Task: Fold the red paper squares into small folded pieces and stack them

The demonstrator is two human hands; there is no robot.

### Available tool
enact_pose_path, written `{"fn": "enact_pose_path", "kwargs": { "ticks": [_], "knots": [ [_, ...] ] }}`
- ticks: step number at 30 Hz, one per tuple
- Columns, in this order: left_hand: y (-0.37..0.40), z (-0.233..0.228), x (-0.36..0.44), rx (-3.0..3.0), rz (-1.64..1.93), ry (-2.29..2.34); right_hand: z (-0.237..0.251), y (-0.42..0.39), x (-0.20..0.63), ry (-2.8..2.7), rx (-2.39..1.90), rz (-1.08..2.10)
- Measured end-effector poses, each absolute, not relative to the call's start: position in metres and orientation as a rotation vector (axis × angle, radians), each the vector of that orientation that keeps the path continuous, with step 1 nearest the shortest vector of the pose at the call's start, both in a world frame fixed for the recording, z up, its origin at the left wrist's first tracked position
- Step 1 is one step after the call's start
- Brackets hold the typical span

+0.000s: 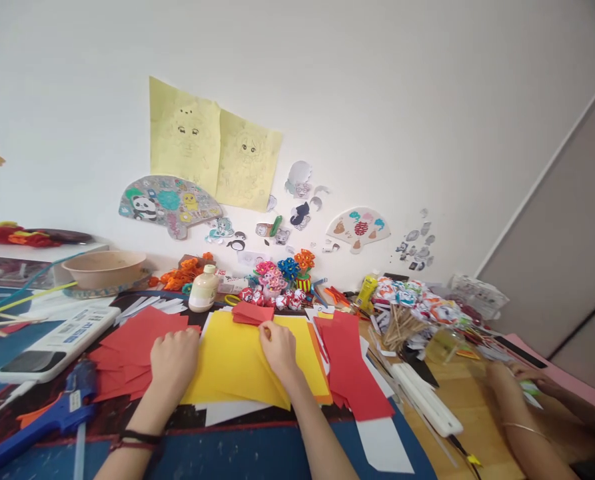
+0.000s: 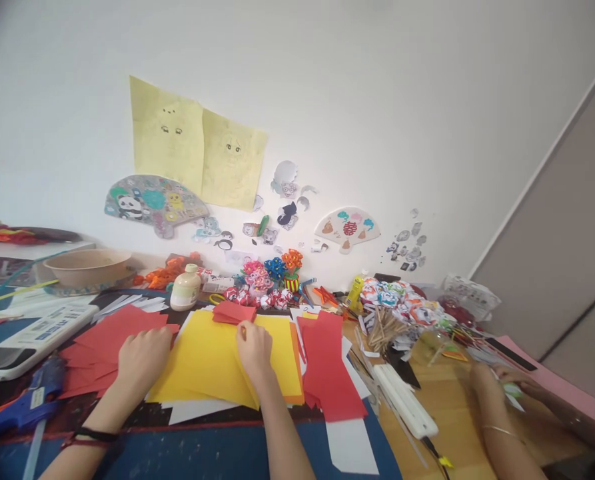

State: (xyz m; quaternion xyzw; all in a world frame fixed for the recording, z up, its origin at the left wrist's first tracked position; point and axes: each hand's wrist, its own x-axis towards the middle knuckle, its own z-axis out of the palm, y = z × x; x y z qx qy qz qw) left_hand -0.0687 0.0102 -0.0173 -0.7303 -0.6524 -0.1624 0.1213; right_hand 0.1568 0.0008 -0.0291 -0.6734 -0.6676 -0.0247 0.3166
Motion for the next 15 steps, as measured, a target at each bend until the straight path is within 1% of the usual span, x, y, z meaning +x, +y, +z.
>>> {"fn": "enact_pose_path", "kwargs": {
  "ticks": [7,9,11,13,15],
  "knots": [
    [0.004,-0.004,-0.069,-1.967,-0.488,-1.872,-0.036,0.0,0.154,-1.791,-1.598,0.154],
    [0.002,0.0,-0.066,-1.896,-0.514,-1.822,-0.04,0.004,0.153,-1.707,-1.511,0.304],
    [-0.002,0.005,-0.06,-1.837,-0.573,-1.75,-0.043,0.009,0.15,-1.545,-1.417,0.605],
    [-0.007,0.008,-0.05,-1.829,-0.669,-1.627,-0.044,0.013,0.148,-1.322,-1.277,1.0],
    [-0.012,0.009,-0.036,-1.948,-0.783,-1.412,-0.041,0.014,0.148,-1.109,-1.067,1.342]
  ]
}}
